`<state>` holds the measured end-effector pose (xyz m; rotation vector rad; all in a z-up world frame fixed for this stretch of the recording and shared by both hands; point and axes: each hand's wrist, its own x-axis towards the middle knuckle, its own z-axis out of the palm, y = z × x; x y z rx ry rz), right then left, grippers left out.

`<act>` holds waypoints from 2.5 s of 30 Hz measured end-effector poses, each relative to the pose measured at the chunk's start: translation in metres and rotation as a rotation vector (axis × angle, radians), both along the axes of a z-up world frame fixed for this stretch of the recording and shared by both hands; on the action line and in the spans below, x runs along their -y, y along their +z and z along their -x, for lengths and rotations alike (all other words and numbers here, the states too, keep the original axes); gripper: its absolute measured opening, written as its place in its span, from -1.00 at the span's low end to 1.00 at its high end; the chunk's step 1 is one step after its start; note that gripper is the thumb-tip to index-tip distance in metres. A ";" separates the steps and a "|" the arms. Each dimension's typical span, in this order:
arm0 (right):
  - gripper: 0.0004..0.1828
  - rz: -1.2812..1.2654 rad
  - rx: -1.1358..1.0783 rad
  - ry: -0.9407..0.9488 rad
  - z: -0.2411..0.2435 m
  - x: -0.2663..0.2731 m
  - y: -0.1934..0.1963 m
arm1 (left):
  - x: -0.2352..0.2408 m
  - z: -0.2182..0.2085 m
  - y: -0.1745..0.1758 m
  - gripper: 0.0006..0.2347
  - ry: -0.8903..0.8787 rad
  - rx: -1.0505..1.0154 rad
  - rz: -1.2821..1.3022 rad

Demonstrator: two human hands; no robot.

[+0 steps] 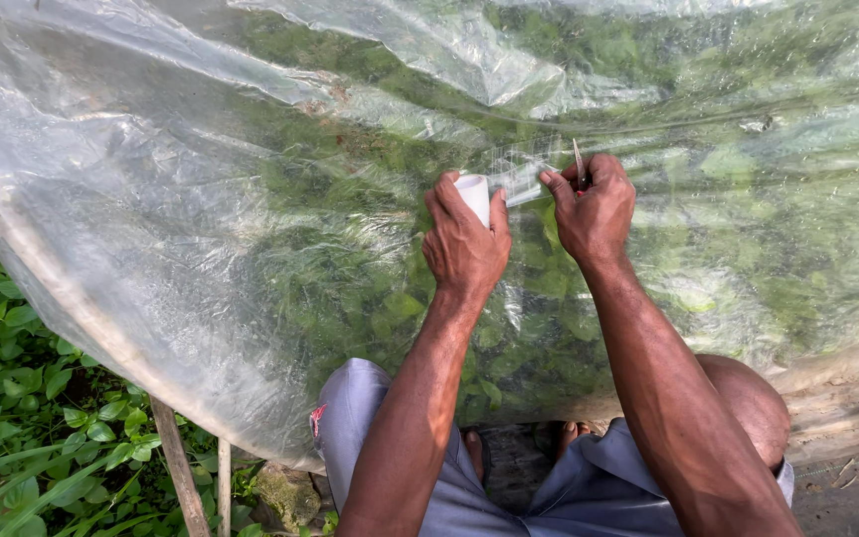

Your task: The person sits on the ground and uses scissors to cut pieces of clear tape, then applies them to a plastic sheet covering a greenhouse tunnel. They walk between tunnels and repeat the taping process at another location.

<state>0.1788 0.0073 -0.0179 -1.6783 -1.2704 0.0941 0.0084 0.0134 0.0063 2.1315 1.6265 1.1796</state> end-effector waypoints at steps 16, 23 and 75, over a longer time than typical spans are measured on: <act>-0.51 0.074 0.082 -0.065 0.002 -0.005 -0.010 | -0.006 -0.004 -0.003 -0.47 -0.035 -0.024 0.024; -0.36 0.101 0.122 -0.127 0.012 -0.010 -0.006 | -0.005 -0.002 0.005 -0.49 -0.103 0.023 0.105; -0.41 0.065 0.160 -0.214 0.010 -0.019 -0.021 | -0.003 0.003 0.002 -0.50 -0.109 0.041 0.146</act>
